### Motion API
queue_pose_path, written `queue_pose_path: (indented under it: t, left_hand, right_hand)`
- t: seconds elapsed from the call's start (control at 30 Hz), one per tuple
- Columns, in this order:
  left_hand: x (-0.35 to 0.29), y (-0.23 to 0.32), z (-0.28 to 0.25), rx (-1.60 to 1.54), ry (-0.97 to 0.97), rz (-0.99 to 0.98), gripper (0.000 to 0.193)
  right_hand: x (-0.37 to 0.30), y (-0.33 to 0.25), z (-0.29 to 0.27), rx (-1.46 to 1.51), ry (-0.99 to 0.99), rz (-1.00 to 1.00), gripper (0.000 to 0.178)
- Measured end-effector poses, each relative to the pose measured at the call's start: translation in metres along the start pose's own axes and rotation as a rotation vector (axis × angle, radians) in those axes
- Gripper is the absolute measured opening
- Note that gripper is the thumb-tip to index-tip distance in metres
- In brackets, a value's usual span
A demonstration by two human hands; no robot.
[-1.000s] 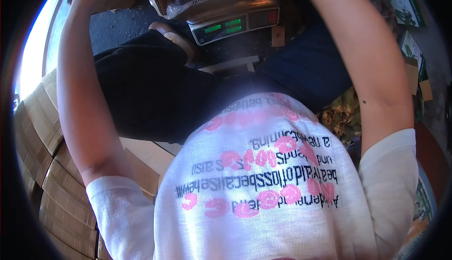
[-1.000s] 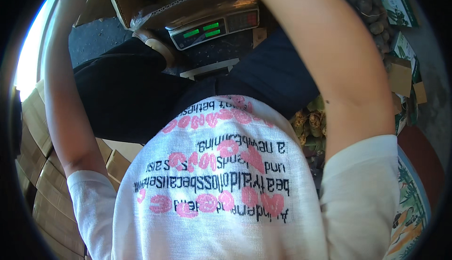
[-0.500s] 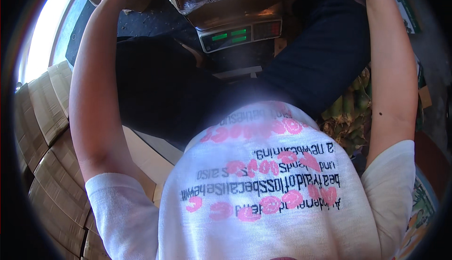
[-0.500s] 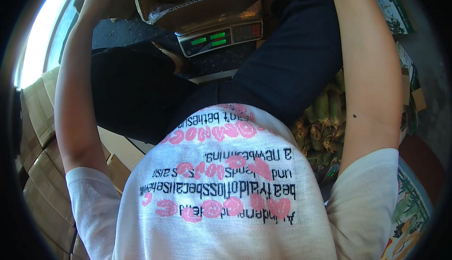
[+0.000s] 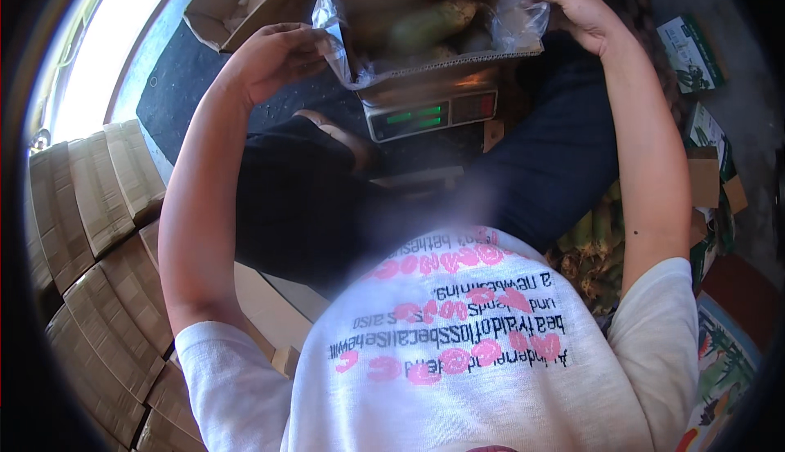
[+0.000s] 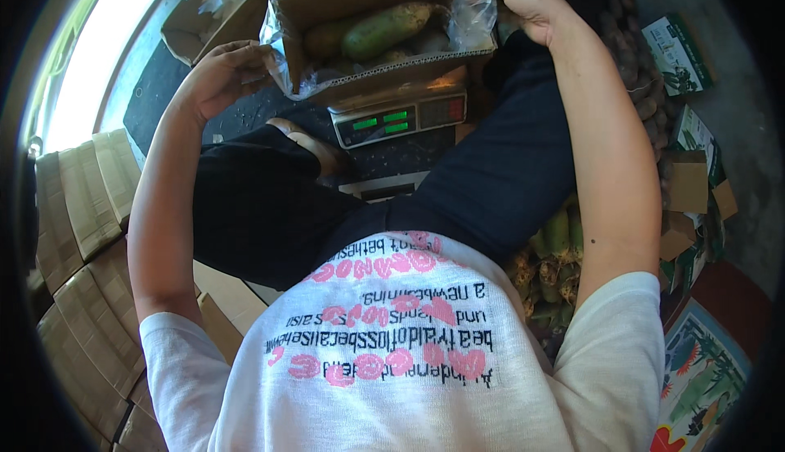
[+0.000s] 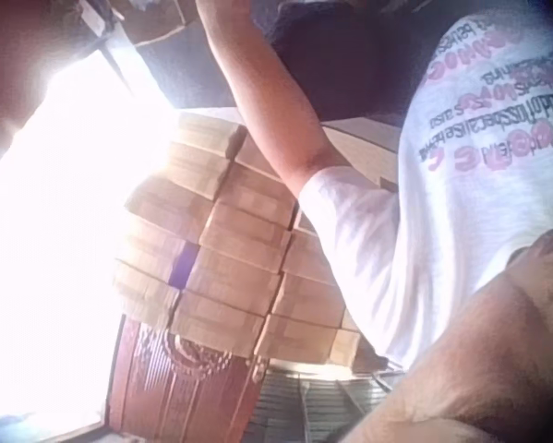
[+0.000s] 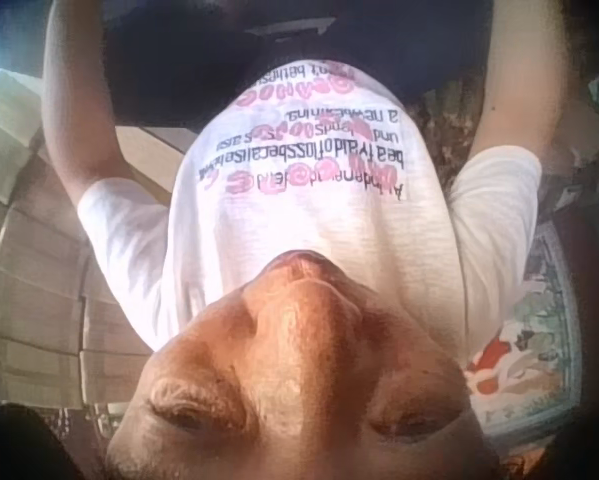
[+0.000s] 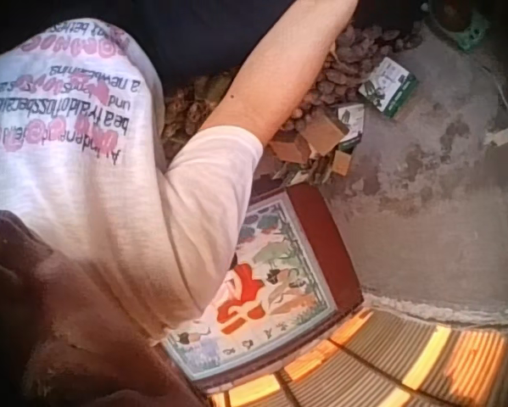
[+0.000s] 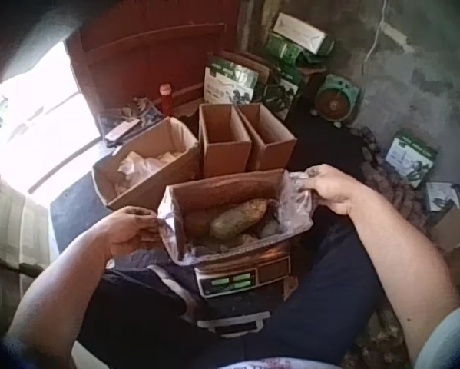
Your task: Sort and pack large green vegetables into plastic-lined cardboard boxes and weigh them.
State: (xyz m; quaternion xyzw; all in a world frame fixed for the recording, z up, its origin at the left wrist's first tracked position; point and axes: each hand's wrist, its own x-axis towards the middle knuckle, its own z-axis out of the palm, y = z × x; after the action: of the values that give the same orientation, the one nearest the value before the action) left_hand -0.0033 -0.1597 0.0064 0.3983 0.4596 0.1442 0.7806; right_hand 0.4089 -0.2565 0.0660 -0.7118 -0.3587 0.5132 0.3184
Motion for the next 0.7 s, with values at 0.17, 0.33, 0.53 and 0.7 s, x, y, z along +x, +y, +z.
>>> queue_pose_path:
  t: [0.17, 0.33, 0.53, 0.7]
  left_hand:
    - [-0.024, 0.038, 0.029, -0.375, -0.098, 0.110, 0.040]
    - [0.004, 0.058, 0.064, -0.548, -0.713, 0.156, 0.043]
    - [-0.025, 0.065, 0.137, -0.780, -0.066, 0.128, 0.046]
    - [-0.021, 0.028, 0.143, -1.233, -0.197, 0.099, 0.059]
  right_hand:
    - [-0.005, -0.009, 0.005, 0.564, -0.120, -0.053, 0.020]
    - [-0.007, -0.009, -0.016, -0.046, -0.144, 0.210, 0.041]
    - [-0.019, -0.021, -0.006, 0.715, -0.566, 0.037, 0.043]
    - [-0.017, -0.007, 0.041, 0.722, -0.410, -0.171, 0.052]
